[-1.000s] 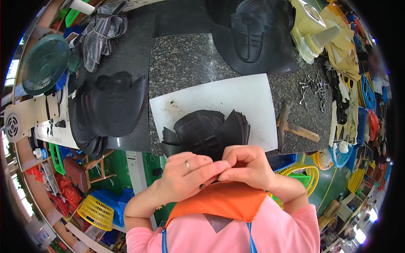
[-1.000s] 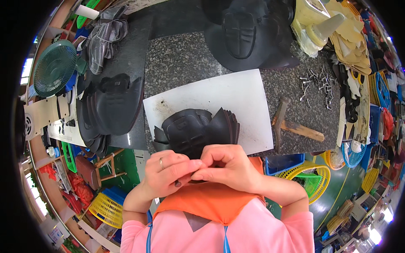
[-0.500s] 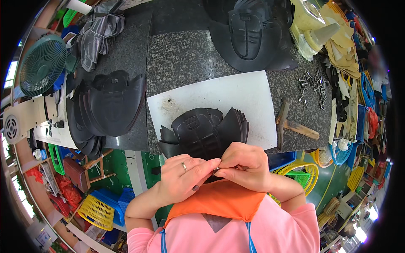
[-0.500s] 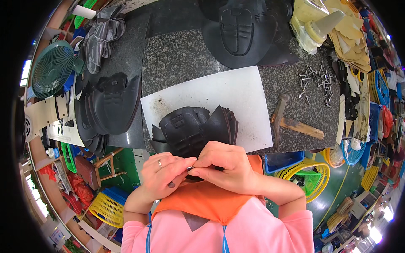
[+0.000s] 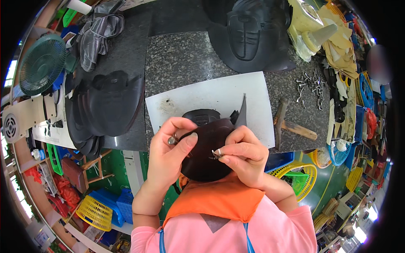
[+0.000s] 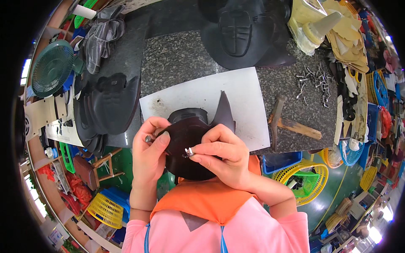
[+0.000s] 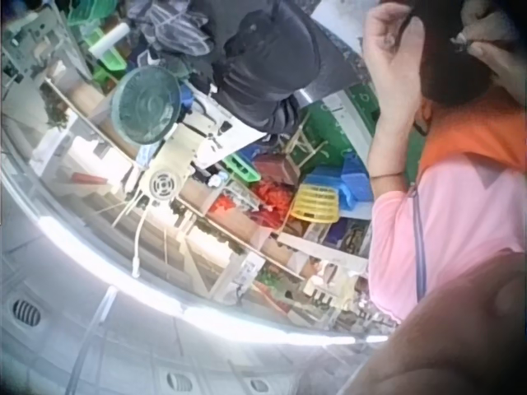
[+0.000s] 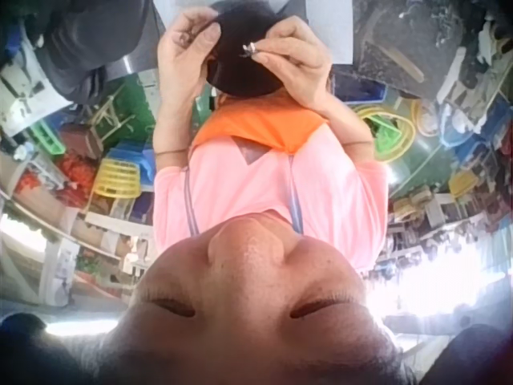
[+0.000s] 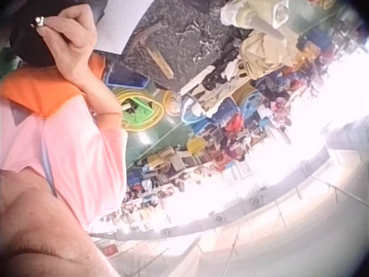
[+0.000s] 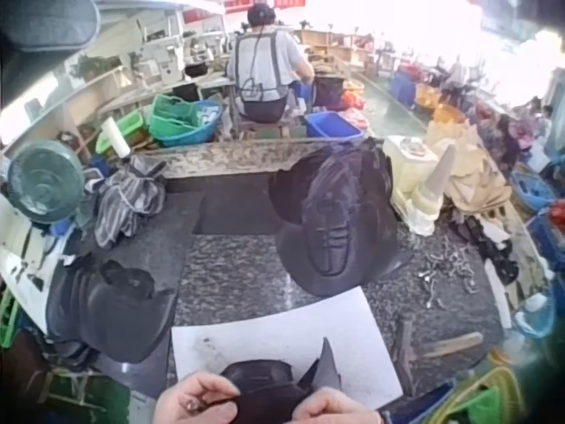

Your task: Hammer shoe parts together to assemble a shoe

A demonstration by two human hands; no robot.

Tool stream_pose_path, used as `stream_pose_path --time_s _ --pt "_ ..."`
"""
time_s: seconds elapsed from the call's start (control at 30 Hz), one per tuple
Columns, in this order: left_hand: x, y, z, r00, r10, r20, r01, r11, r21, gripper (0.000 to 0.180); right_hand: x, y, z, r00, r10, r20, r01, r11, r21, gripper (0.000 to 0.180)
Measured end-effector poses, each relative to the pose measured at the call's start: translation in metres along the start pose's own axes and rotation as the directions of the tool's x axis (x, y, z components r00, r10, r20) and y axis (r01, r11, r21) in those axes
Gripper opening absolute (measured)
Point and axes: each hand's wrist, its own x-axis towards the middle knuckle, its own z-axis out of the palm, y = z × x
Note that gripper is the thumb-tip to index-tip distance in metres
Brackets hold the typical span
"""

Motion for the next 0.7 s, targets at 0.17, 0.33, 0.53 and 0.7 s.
stream_pose_path --time_s 0.17,0.33,0.53,0.7 --pt "-0.007 0.001 0.006 0.999 -0.025 0.029 0.024 0.998 0.050 0.019 0.001 -0.001 0.002 0.999 -0.014 -0.045 0.015 1.000 0.017 0.019" --pt "-0.009 0.003 0.012 1.000 -0.013 0.012 0.012 0.998 0.055 0.018 0.000 -0.003 0.004 0.996 -0.005 -0.092 0.002 0.999 -0.037 0.013" --pt "-0.002 -0.001 0.007 0.987 0.070 0.145 -0.090 0.986 0.138 0.018 0.001 -0.012 0.000 0.984 0.116 -0.135 -0.132 0.984 -0.119 0.014" --pt "0.006 0.002 0.003 0.970 -0.161 0.185 0.165 0.986 -0.008 0.017 0.024 -0.010 -0.027 0.994 -0.104 0.041 0.112 0.888 -0.447 0.032"
